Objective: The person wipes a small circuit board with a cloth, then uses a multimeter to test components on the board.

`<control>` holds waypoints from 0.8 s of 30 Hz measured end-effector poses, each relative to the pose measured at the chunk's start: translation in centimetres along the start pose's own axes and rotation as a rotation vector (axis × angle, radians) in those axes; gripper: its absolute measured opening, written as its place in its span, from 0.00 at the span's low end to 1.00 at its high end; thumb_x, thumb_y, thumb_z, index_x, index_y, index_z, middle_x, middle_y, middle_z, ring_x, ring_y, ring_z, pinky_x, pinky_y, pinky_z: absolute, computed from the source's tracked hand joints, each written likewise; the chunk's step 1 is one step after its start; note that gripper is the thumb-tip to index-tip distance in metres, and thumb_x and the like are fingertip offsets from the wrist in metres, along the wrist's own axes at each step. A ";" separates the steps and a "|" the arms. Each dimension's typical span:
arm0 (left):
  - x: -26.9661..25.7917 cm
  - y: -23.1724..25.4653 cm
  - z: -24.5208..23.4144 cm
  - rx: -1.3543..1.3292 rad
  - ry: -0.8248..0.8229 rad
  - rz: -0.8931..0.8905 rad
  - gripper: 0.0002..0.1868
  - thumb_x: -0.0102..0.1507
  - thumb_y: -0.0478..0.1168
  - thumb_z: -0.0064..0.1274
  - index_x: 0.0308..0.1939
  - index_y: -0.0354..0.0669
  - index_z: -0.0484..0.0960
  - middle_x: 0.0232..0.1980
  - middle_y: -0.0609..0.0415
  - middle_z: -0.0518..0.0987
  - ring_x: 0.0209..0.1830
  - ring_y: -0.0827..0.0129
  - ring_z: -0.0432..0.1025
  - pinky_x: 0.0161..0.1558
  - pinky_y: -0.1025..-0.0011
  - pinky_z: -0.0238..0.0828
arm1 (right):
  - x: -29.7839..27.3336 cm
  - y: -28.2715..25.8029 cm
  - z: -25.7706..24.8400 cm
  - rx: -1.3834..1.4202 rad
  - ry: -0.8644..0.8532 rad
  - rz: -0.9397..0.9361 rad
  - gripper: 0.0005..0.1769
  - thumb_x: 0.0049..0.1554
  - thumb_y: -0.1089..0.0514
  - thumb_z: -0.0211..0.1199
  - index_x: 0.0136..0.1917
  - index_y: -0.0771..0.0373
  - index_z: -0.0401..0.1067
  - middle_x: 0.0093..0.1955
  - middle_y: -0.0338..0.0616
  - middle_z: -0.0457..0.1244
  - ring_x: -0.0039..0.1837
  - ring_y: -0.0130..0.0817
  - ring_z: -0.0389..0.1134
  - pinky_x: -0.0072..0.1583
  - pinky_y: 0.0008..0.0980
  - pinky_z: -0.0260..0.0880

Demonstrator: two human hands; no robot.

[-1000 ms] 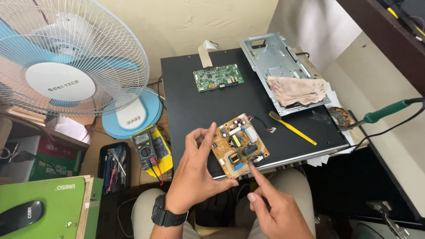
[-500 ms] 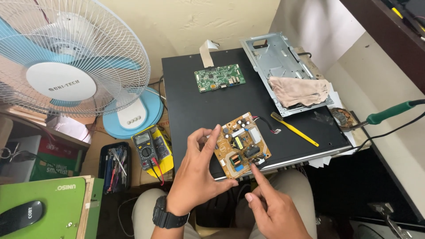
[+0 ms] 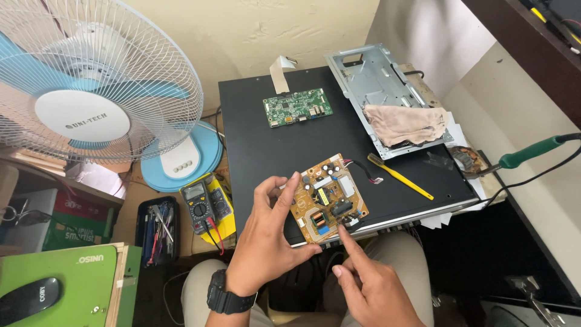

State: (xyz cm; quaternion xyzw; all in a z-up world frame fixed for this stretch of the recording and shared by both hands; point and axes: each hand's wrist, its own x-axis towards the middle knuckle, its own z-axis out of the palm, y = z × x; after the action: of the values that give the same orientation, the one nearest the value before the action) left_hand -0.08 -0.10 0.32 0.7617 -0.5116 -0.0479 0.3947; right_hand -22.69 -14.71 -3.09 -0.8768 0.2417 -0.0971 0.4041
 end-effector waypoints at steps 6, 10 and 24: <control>-0.1 -0.2 0.2 0.010 0.007 0.012 0.80 0.51 0.48 0.93 0.95 0.55 0.49 0.83 0.41 0.58 0.76 0.43 0.71 0.71 0.49 0.77 | 0.0 -0.1 -0.6 0.031 0.027 -0.059 0.43 0.66 0.52 0.66 0.92 0.49 0.63 0.35 0.25 0.70 0.34 0.26 0.65 0.44 0.30 0.74; 0.1 -0.1 0.2 0.018 0.012 0.017 0.80 0.49 0.47 0.92 0.95 0.52 0.49 0.83 0.40 0.59 0.76 0.43 0.71 0.72 0.50 0.76 | 0.2 -0.3 -2.2 0.211 0.182 0.019 0.28 0.62 0.54 0.71 0.75 0.48 0.86 0.55 0.34 0.85 0.40 0.19 0.86 0.50 0.23 0.85; 0.2 -0.5 0.5 -0.005 0.005 0.034 0.75 0.55 0.50 0.90 0.95 0.47 0.50 0.83 0.43 0.57 0.75 0.46 0.70 0.69 0.48 0.77 | 4.4 0.9 -4.9 -0.112 0.413 -0.337 0.18 0.68 0.65 0.62 0.66 0.59 0.86 0.68 0.46 0.75 0.67 0.44 0.73 0.69 0.44 0.75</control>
State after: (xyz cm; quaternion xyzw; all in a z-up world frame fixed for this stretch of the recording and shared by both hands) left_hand 0.15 -0.40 -0.26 0.7520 -0.5235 -0.0405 0.3986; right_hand -21.03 -20.64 -0.64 -0.8872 0.1747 -0.3263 0.2755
